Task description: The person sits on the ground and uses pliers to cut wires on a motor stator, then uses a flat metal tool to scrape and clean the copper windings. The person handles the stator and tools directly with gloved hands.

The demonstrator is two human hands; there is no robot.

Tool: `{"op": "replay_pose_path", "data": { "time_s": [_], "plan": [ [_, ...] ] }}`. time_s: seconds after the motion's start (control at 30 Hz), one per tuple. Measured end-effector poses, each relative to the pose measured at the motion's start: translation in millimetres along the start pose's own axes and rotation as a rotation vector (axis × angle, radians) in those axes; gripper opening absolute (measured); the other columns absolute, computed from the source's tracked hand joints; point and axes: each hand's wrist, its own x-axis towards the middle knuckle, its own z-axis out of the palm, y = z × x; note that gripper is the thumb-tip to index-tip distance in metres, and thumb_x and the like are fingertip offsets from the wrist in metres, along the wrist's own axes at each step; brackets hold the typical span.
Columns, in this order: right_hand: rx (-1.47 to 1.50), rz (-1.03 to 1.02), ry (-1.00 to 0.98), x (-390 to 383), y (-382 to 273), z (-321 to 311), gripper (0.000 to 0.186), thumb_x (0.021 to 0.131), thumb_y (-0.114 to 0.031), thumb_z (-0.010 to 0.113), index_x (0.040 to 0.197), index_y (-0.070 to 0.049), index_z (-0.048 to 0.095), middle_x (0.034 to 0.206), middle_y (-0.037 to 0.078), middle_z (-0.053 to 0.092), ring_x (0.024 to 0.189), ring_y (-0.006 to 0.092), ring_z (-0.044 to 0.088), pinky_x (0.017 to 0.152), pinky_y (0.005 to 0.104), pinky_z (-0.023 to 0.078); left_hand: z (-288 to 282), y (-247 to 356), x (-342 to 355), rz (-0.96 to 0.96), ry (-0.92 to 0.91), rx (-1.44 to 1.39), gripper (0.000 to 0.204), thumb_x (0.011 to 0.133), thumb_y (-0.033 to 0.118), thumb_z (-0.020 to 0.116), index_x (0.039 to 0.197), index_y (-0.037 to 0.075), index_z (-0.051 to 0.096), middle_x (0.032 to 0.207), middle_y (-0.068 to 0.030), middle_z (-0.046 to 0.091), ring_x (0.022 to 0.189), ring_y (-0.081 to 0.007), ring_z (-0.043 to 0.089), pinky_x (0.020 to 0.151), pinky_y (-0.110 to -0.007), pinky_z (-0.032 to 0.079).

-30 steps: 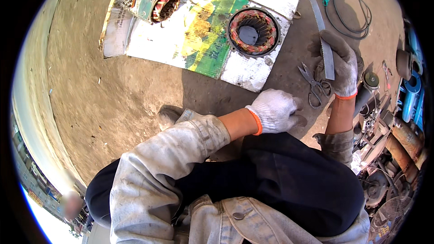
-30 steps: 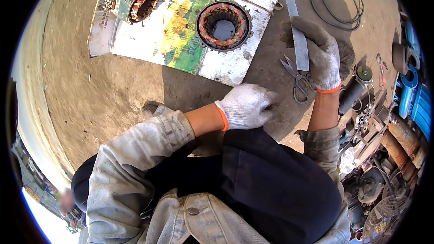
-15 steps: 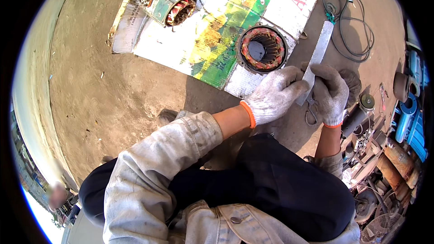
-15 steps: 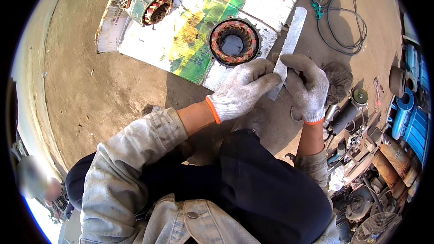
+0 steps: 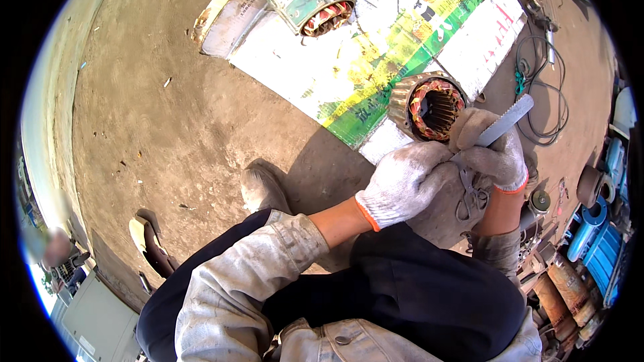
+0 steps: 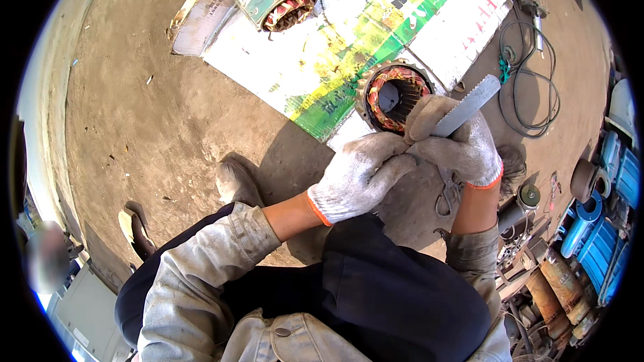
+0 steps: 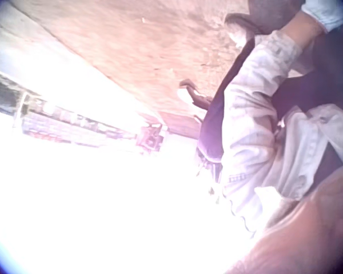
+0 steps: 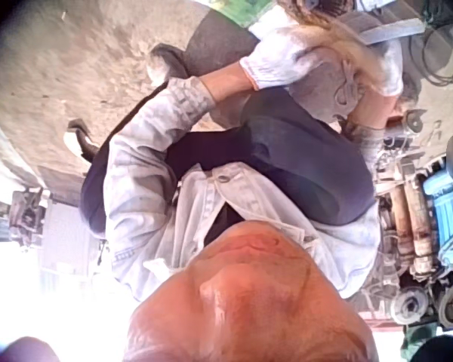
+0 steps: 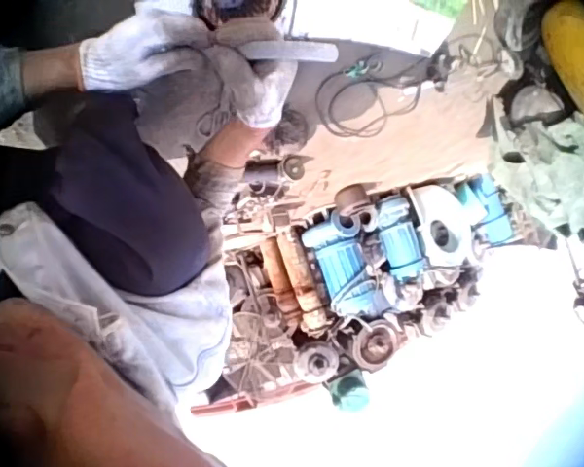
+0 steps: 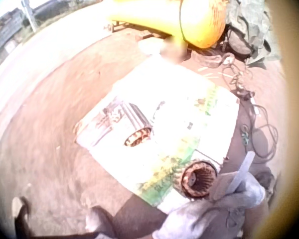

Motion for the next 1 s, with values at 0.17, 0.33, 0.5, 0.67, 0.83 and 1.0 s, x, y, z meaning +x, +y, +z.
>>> {"op": "replay_pose_path", "data": {
  "time_s": [0.17,0.33,0.5,0.67,0.83,1.0],
  "plan": [
    [0.051,-0.132,-0.017,41,1,-10,0.012,0.085,-0.005,0.081,0.091,-0.004,0.071,0.099,0.014,0.074,0.087,0.0227,0.069,0.073,0.0370,0.056,-23,0,-2,-0.177,0.061,-0.026,0.017,0.103,0.015,0.074,0.106,-0.002,0.077,0.090,-0.0164,0.076,0.080,-0.0281,0.076,0.075,-0.039,0.059],
    [0.252,-0.160,0.237,45,23,-31,0.024,0.096,-0.014,0.082,0.113,-0.003,0.070,0.113,0.017,0.075,0.079,0.0200,0.073,0.071,0.0327,0.059,0,-25,-6,-0.100,0.421,0.053,0.041,0.093,0.016,0.086,0.125,-0.001,0.067,0.103,-0.0147,0.074,0.092,-0.0272,0.075,0.086,-0.038,0.059],
    [0.358,-0.128,0.430,45,43,-38,0.008,0.101,-0.010,0.072,0.106,-0.006,0.069,0.097,0.009,0.067,0.081,0.0166,0.061,0.069,0.0303,0.045,28,-28,6,-0.096,0.553,0.193,0.074,0.085,0.019,0.095,0.144,-0.002,0.055,0.137,-0.0192,0.056,0.128,-0.0342,0.056,0.114,-0.047,0.046],
    [0.341,-0.135,0.426,41,57,-52,0.008,0.100,-0.008,0.071,0.108,-0.004,0.070,0.100,0.012,0.070,0.080,0.0183,0.060,0.070,0.0329,0.044,34,-40,15,-0.194,0.567,0.102,0.074,0.087,0.019,0.092,0.144,-0.004,0.051,0.138,-0.0189,0.054,0.130,-0.0303,0.057,0.116,-0.044,0.045],
    [0.241,-0.153,0.378,46,57,-57,0.013,0.100,-0.011,0.075,0.111,-0.004,0.071,0.111,0.015,0.077,0.079,0.0185,0.069,0.069,0.0326,0.054,39,-59,18,-0.092,0.556,0.134,0.078,0.092,0.019,0.088,0.151,-0.008,0.045,0.141,-0.0208,0.053,0.131,-0.0304,0.057,0.116,-0.046,0.047],
    [0.017,-0.073,0.259,68,43,-57,0.020,0.100,-0.019,0.079,0.110,-0.003,0.073,0.116,0.015,0.079,0.081,0.0162,0.073,0.068,0.0288,0.057,37,-57,23,-0.161,0.465,-0.001,0.084,0.097,0.017,0.080,0.161,-0.007,0.031,0.148,-0.0234,0.049,0.133,-0.0302,0.058,0.115,-0.044,0.050]
  ]
}}
